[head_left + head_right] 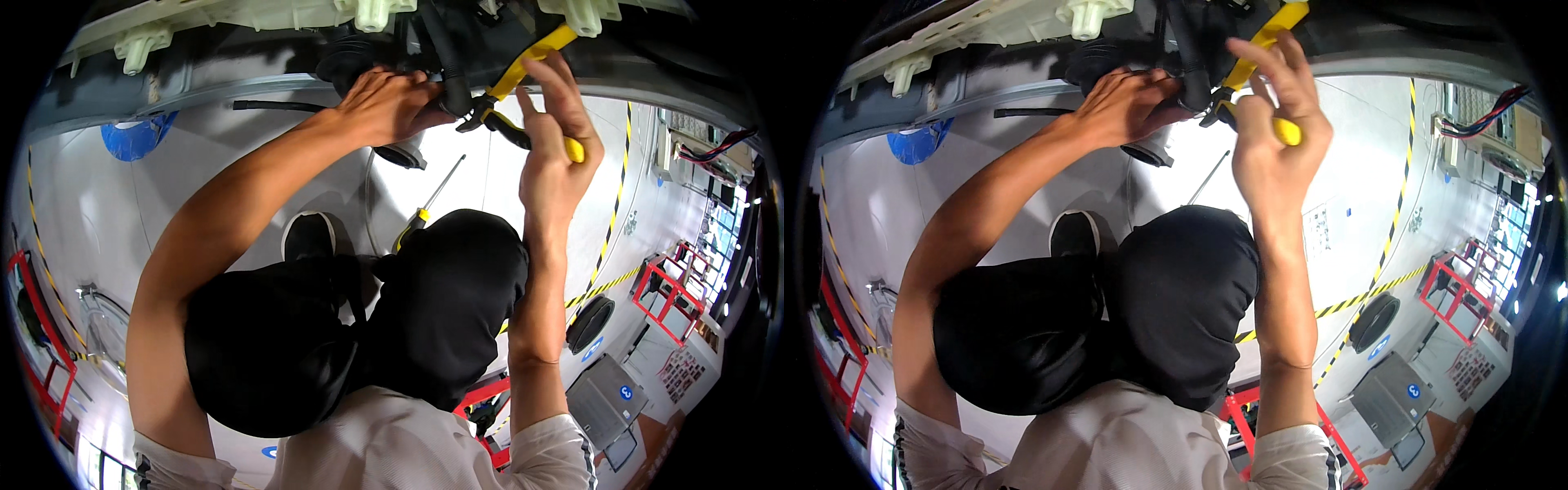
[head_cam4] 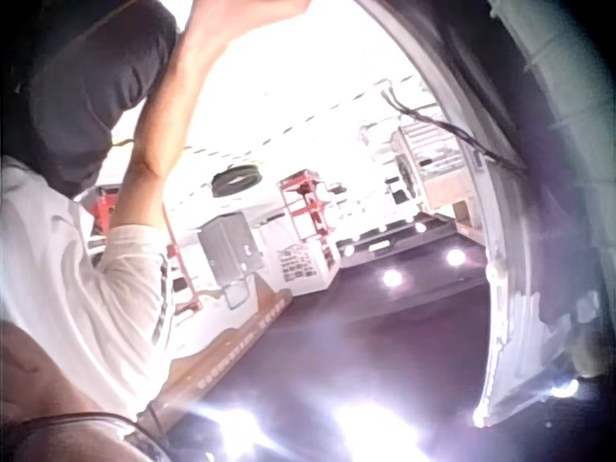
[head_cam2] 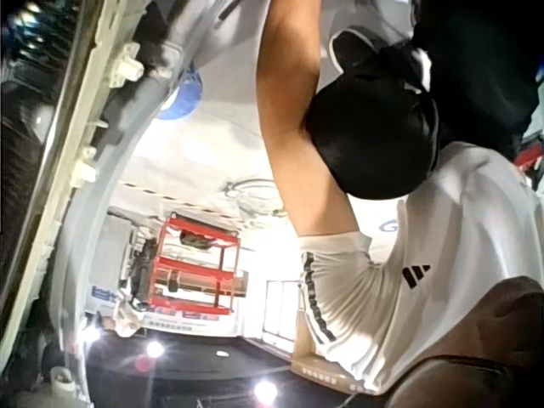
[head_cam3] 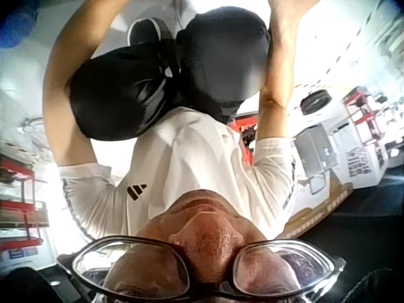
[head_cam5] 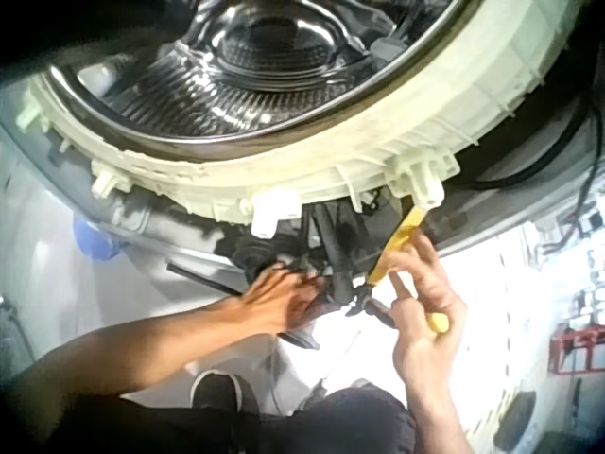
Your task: The person detaches a pump assembly from a washing machine by using pliers to release hose clamps and then pulls the unit away from the chassis.
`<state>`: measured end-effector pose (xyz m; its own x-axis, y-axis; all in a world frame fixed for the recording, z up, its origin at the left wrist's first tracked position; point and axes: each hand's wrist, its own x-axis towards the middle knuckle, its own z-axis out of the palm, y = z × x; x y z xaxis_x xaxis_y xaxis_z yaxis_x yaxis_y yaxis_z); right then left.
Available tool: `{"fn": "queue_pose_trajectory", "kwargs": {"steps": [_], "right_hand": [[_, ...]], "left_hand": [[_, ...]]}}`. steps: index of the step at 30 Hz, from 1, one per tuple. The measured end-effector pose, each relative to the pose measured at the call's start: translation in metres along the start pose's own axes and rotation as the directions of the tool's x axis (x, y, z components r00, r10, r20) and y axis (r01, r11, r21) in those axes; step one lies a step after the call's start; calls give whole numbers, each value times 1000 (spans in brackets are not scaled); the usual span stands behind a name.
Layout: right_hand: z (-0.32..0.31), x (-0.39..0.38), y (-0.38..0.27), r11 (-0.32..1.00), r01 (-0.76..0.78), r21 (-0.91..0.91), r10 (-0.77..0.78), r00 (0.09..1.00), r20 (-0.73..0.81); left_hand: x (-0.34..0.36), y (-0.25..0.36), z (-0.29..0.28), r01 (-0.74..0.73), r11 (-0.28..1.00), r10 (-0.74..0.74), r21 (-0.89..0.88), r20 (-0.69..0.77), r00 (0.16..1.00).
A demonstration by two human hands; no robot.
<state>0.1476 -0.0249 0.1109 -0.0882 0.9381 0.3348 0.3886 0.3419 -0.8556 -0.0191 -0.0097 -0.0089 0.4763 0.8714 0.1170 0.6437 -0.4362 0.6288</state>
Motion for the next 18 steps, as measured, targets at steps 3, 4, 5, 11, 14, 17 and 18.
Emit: {"fn": "queue_pose_trajectory", "kwargs": {"steps": [3, 4, 5, 11, 14, 17, 18], "right_hand": [[-9, 9, 0, 994, 65, -92, -50, 987, 151], [-13, 19, 0, 999, -15, 38, 8, 982, 190], [-18, 28, 2, 983, -95, 158, 58, 972, 228], [-41, 15, 18, 962, -196, 190, 112, 918, 381], [-56, -11, 13, 909, -359, 213, 242, 868, 434], [-72, -39, 33, 905, -426, -10, 374, 781, 500], [-76, -52, 48, 905, -414, -99, 404, 762, 507]], "left_hand": [[-3, -1, 0, -78, 996, 80, 34, -64, 995], [-3, -4, -1, -93, 996, 93, 17, -67, 993], [-1, -6, -2, -116, 993, 116, -2, -72, 991], [-5, -11, -8, -84, 995, 82, -50, -27, 996], [-4, -12, -9, -76, 996, 75, -51, -29, 997], [0, -10, -15, -55, 994, 55, -91, -7, 998], [3, -8, -19, -24, 992, 30, -123, 49, 998]]}}
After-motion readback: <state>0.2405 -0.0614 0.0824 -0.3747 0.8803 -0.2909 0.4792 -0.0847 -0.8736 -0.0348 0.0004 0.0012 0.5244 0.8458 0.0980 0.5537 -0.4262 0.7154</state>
